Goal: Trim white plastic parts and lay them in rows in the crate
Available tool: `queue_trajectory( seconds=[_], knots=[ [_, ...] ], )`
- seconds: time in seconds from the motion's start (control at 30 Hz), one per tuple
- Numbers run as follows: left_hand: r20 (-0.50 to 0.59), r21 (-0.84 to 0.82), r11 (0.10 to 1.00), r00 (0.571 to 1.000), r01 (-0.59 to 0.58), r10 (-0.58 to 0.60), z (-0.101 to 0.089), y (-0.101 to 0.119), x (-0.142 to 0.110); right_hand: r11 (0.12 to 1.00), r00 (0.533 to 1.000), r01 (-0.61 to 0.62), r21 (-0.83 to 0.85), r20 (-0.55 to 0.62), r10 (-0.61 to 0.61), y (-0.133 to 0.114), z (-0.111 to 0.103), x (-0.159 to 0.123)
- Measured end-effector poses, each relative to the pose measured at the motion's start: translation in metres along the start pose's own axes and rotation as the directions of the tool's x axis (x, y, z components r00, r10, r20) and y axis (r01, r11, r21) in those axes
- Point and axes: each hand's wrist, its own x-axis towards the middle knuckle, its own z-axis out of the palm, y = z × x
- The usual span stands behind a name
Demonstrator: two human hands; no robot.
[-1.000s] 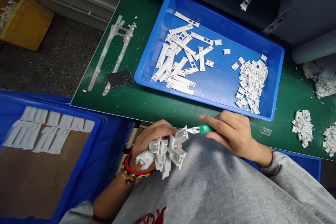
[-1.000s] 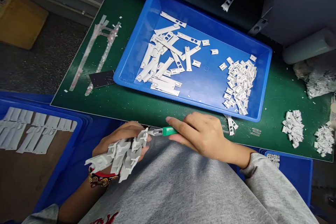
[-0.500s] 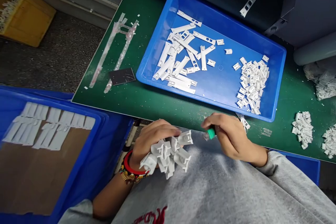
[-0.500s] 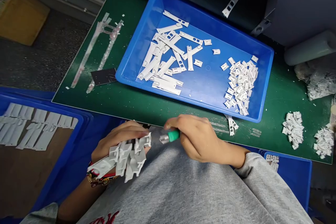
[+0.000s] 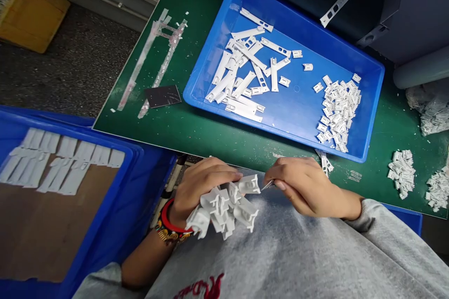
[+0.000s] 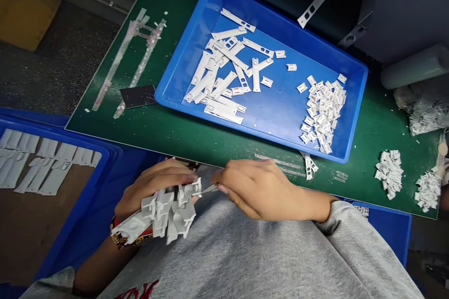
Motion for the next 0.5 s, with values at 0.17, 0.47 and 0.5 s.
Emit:
queue_trajectory(
  seconds=[0.17, 0.47, 0.5],
  knots=[
    [-0.005, 0.001, 1.0, 1.0, -0.011, 0.011, 0.0005, -0.0018, -0.001, 0.983, 1.0, 0.031, -0.182, 0.007, -0.03, -0.0019, 0.0012, 0.0058],
    [-0.035, -0.026, 1.0, 0.999, -0.013, 0.012, 0.0055, -0.0004, -0.0051, 0.954, 0.995, 0.095, -0.283, 0.01, -0.096, -0.0017, 0.0023, 0.0102],
    [-0.034, -0.034, 0.999, 0.999, -0.011, 0.009, 0.0067, -0.0006, -0.0055, 0.957, 0.996, 0.093, -0.276, 0.009, -0.094, -0.0015, 0.0028, 0.0098]
  ],
)
